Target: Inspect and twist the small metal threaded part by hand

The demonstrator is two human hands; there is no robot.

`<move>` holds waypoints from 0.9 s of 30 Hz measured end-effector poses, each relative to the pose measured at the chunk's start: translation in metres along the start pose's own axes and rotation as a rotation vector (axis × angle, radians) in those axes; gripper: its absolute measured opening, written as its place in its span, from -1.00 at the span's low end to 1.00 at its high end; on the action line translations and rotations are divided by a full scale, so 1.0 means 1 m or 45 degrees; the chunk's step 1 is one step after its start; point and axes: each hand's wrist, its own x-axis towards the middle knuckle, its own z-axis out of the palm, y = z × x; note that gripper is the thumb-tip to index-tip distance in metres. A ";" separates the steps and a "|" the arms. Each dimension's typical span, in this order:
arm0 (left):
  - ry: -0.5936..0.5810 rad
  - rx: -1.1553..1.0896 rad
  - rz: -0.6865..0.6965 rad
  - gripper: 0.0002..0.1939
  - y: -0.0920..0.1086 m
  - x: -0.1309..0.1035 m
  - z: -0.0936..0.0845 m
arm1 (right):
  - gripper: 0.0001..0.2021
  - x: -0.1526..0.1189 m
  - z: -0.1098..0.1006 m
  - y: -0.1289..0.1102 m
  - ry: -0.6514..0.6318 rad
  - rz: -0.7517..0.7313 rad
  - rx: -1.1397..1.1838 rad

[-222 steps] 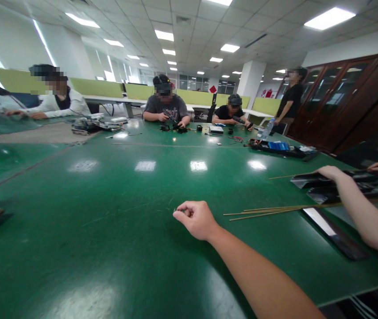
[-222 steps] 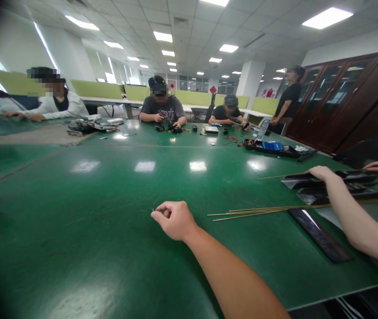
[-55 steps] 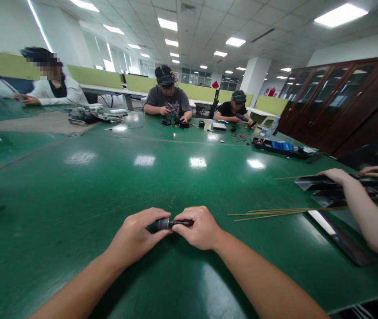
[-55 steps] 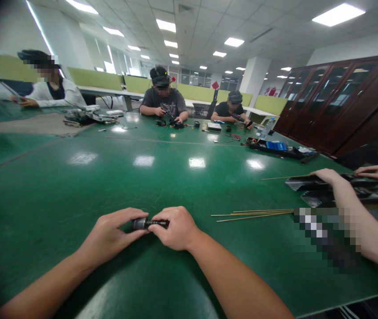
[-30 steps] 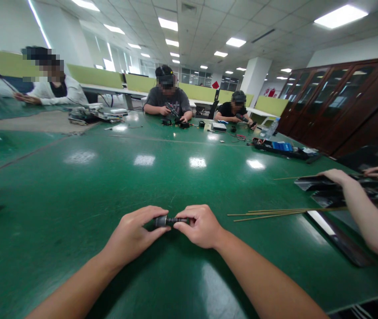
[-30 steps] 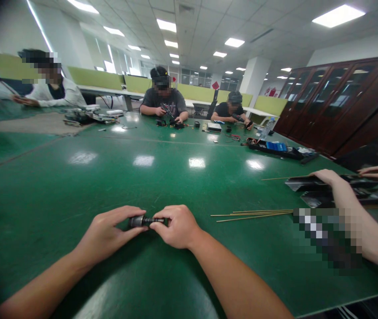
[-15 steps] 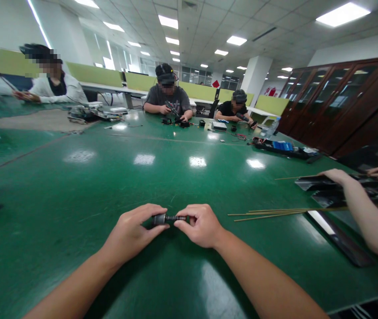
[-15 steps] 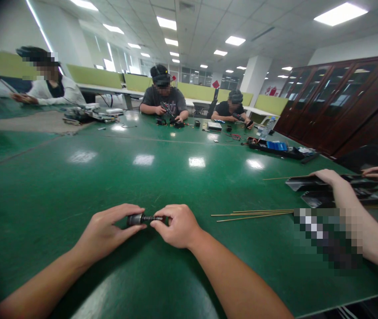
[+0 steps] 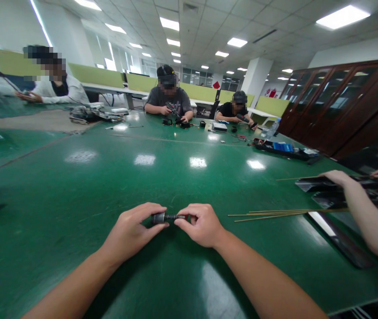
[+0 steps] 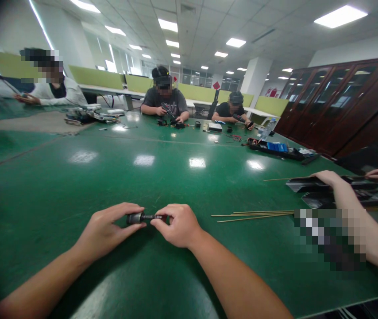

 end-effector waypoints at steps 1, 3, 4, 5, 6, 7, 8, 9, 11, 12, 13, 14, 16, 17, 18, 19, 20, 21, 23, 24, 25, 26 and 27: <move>0.004 0.000 0.001 -0.64 0.000 0.000 0.000 | -0.85 0.000 0.000 0.000 0.003 -0.002 0.002; 0.009 0.006 -0.001 -0.64 0.000 0.001 0.000 | -0.85 0.000 0.000 0.000 0.007 -0.003 0.013; 0.006 0.012 -0.005 -0.64 0.000 0.001 0.000 | -0.85 0.000 -0.001 0.000 0.008 -0.002 0.021; 0.006 0.018 -0.011 -0.64 0.000 0.001 0.000 | -0.86 0.000 -0.001 0.000 0.009 0.000 0.028; 0.007 0.023 -0.015 -0.64 0.000 0.001 -0.001 | -0.86 0.000 -0.001 0.000 0.010 0.001 0.035; 0.006 0.025 -0.018 -0.64 0.000 0.001 -0.001 | -0.86 0.000 -0.001 0.000 0.012 0.001 0.040; 0.006 0.025 -0.018 -0.64 0.000 0.001 -0.001 | -0.87 0.000 -0.001 0.000 0.014 0.001 0.043; 0.008 0.024 -0.015 -0.63 0.000 0.001 -0.002 | -0.87 0.000 -0.001 0.000 0.016 0.001 0.044; 0.013 0.022 -0.009 -0.64 0.001 0.001 -0.002 | -0.87 0.000 -0.001 0.000 0.019 0.005 0.047; 0.013 0.022 -0.008 -0.64 0.000 0.001 -0.003 | -0.87 0.000 -0.001 0.000 0.020 0.007 0.048; 0.012 0.022 -0.009 -0.64 0.000 0.001 -0.003 | -0.87 0.000 -0.001 0.000 0.021 0.010 0.050; 0.009 0.023 -0.011 -0.65 0.000 0.001 -0.003 | -0.87 0.000 -0.001 0.000 0.023 0.011 0.052; 0.003 0.023 -0.017 -0.65 -0.001 0.001 -0.004 | -0.87 0.000 -0.001 0.000 0.029 0.015 0.055; 0.004 0.024 -0.020 -0.65 -0.001 0.001 -0.004 | -0.88 0.001 -0.001 0.000 0.033 0.016 0.055; 0.008 0.024 -0.022 -0.64 -0.001 0.001 -0.004 | -0.88 0.001 -0.002 0.000 0.036 0.017 0.054; 0.011 0.024 -0.021 -0.64 -0.001 0.001 -0.004 | -0.89 0.001 -0.002 0.001 0.040 0.017 0.053; 0.012 0.022 -0.022 -0.64 -0.001 0.001 -0.005 | -0.89 0.001 -0.002 0.001 0.043 0.016 0.054; 0.014 0.021 -0.024 -0.64 -0.001 0.001 -0.005 | -0.88 0.001 -0.002 0.001 0.046 0.016 0.057; 0.019 0.019 -0.026 -0.64 -0.002 0.001 -0.005 | -0.88 0.002 -0.002 0.001 0.056 0.015 0.063; 0.019 0.020 -0.031 -0.63 -0.002 0.001 -0.006 | -0.88 0.002 -0.002 0.001 0.061 0.016 0.065; 0.022 0.022 -0.035 -0.63 -0.002 0.001 -0.006 | -0.88 0.002 -0.002 0.001 0.066 0.016 0.066; 0.025 0.025 -0.037 -0.63 -0.002 0.001 -0.006 | -0.87 0.002 -0.003 0.001 0.069 0.018 0.066; 0.027 0.030 -0.040 -0.63 -0.002 0.001 -0.006 | -0.87 0.002 -0.003 0.001 0.071 0.020 0.067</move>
